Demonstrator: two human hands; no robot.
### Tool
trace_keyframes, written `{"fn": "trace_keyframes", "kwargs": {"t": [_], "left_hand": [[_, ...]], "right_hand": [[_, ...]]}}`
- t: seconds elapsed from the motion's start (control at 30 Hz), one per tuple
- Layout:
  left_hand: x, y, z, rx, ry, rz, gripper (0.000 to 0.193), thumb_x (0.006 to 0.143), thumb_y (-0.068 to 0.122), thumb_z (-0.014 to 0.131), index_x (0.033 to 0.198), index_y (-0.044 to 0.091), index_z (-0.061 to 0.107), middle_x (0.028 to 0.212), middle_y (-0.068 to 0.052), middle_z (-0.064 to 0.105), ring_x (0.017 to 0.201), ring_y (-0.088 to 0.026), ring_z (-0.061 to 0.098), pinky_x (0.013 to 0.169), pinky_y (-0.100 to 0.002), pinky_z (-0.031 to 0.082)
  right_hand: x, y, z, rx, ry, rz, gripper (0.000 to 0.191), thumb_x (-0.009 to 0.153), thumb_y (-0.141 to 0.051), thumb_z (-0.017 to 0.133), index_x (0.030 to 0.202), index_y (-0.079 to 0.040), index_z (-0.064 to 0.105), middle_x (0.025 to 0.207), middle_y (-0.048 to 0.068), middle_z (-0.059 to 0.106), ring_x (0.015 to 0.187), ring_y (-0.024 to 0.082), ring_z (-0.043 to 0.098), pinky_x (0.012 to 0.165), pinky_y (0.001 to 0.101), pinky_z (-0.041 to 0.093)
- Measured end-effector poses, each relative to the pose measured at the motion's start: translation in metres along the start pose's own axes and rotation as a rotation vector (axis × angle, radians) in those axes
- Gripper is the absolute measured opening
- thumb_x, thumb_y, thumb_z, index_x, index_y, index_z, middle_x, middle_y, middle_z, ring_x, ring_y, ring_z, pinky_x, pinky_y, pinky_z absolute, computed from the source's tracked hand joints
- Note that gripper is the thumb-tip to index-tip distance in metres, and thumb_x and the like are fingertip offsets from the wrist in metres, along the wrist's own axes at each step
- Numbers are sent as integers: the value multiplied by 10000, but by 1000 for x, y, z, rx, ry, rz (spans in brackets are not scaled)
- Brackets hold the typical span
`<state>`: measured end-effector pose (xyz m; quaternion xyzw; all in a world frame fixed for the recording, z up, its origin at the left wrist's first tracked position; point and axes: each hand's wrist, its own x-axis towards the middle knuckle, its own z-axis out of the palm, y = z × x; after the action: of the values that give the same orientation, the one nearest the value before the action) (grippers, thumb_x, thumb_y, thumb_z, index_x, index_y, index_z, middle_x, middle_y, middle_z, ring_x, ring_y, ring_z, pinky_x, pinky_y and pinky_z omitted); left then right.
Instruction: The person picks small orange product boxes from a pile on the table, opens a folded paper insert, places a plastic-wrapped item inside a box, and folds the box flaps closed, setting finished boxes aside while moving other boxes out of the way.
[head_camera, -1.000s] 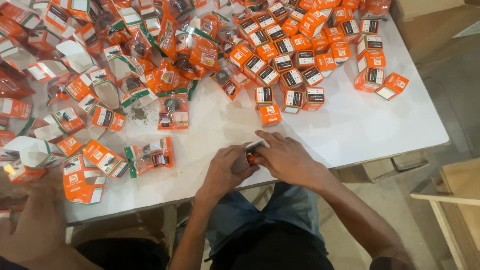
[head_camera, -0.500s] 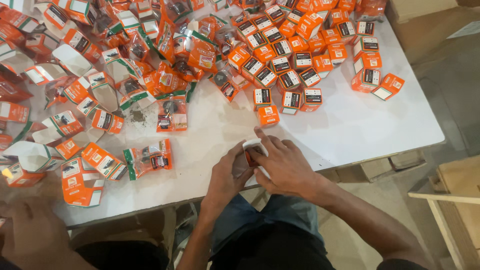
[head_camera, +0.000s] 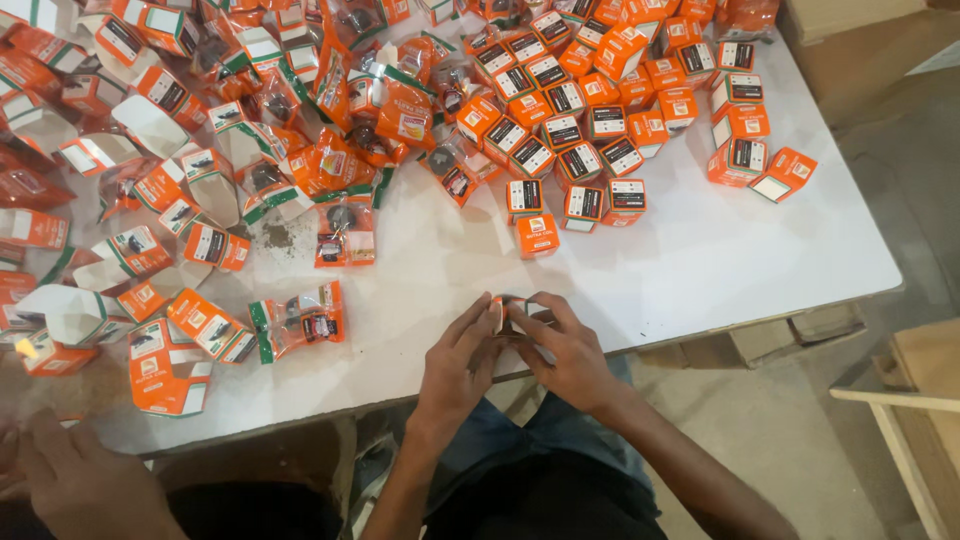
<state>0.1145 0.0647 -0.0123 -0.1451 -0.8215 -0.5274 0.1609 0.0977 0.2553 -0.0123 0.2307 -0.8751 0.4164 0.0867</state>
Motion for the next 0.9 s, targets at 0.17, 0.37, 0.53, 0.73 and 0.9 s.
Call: {"fn": "trace_keyframes", "kwargs": {"t": [0.17, 0.37, 0.53, 0.73, 0.9], "left_hand": [[11, 18, -18, 387, -92, 99, 476, 837, 63, 765, 1300, 77, 654, 1342, -163, 656, 1172, -344, 673, 906, -413, 573], [22, 18, -23, 484, -174, 151, 368, 816, 158, 800, 1142, 83, 645, 1329, -135, 662, 1208, -313, 667, 908, -422, 561], [27, 15, -24, 305, -175, 83, 460, 809, 165, 800, 1234, 71, 651, 1337, -118, 650, 1206, -288, 673, 919, -391, 588], [27, 21, -29, 418, -157, 181, 442, 748, 109, 797, 1181, 82, 711, 1385, -181, 608, 1172, -340, 671, 836, -394, 585], [23, 7, -21, 216, -59, 245, 233, 787, 17, 794, 982, 75, 680, 1312, -122, 685, 1263, -317, 689, 909, -351, 615]], "right_hand": [[5, -3, 2, -51, -93, 28, 553, 808, -74, 791, 1334, -121, 628, 1352, 144, 539, 902, 260, 726, 755, 391, 594], [10, -10, -2, 29, 6, 16, 526, 851, -112, 778, 1352, -124, 616, 1342, 76, 631, 873, 219, 743, 726, 357, 609], [14, -12, -13, -204, -64, -95, 482, 833, -156, 796, 1299, -132, 675, 1305, 95, 629, 847, 236, 727, 709, 382, 596], [24, -12, -22, 9, -36, -202, 440, 817, -71, 800, 1245, -99, 705, 1412, 123, 612, 939, 222, 736, 772, 358, 617], [30, -7, -22, -20, 14, -312, 191, 800, -67, 822, 923, -58, 677, 1290, 80, 716, 1056, 261, 734, 830, 354, 612]]}}
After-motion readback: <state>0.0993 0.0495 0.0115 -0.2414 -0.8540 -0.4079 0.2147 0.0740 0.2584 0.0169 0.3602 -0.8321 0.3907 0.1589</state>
